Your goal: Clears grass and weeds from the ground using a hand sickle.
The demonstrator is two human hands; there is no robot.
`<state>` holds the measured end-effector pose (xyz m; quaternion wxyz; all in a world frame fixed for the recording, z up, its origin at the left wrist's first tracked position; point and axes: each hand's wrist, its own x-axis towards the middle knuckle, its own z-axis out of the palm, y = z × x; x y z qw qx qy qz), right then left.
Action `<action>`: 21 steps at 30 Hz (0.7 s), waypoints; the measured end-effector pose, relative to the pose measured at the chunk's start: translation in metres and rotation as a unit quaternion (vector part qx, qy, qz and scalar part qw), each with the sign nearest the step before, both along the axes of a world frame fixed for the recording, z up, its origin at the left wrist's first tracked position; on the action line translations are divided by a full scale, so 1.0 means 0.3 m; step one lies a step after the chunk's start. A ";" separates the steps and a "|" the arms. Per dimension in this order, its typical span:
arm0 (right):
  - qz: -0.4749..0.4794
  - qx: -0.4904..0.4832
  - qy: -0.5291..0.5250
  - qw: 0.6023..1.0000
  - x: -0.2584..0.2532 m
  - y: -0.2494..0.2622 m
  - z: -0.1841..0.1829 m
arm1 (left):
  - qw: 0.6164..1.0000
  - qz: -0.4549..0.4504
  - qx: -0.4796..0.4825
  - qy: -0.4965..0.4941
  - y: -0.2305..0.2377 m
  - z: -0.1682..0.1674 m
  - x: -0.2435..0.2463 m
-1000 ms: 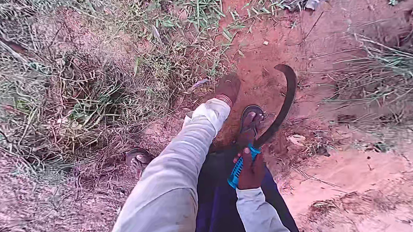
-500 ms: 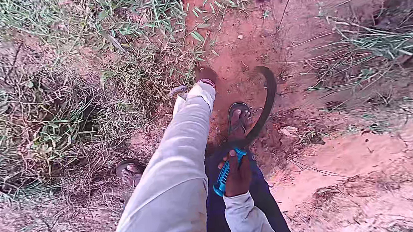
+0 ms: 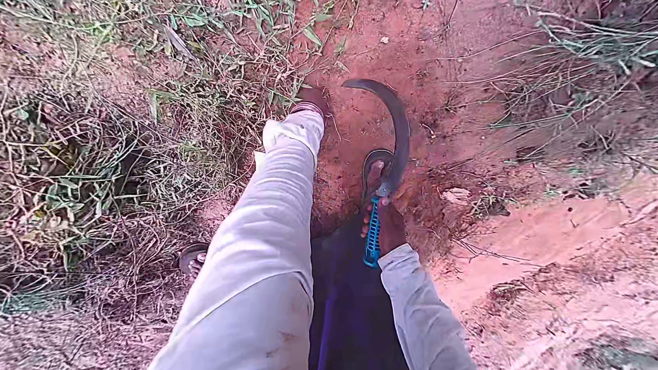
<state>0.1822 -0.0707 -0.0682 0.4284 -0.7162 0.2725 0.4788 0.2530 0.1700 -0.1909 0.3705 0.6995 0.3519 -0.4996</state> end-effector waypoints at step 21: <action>0.249 -0.104 0.104 0.957 0.104 -0.064 -0.048 | 0.996 -0.071 0.049 -0.004 -0.038 -0.043 0.010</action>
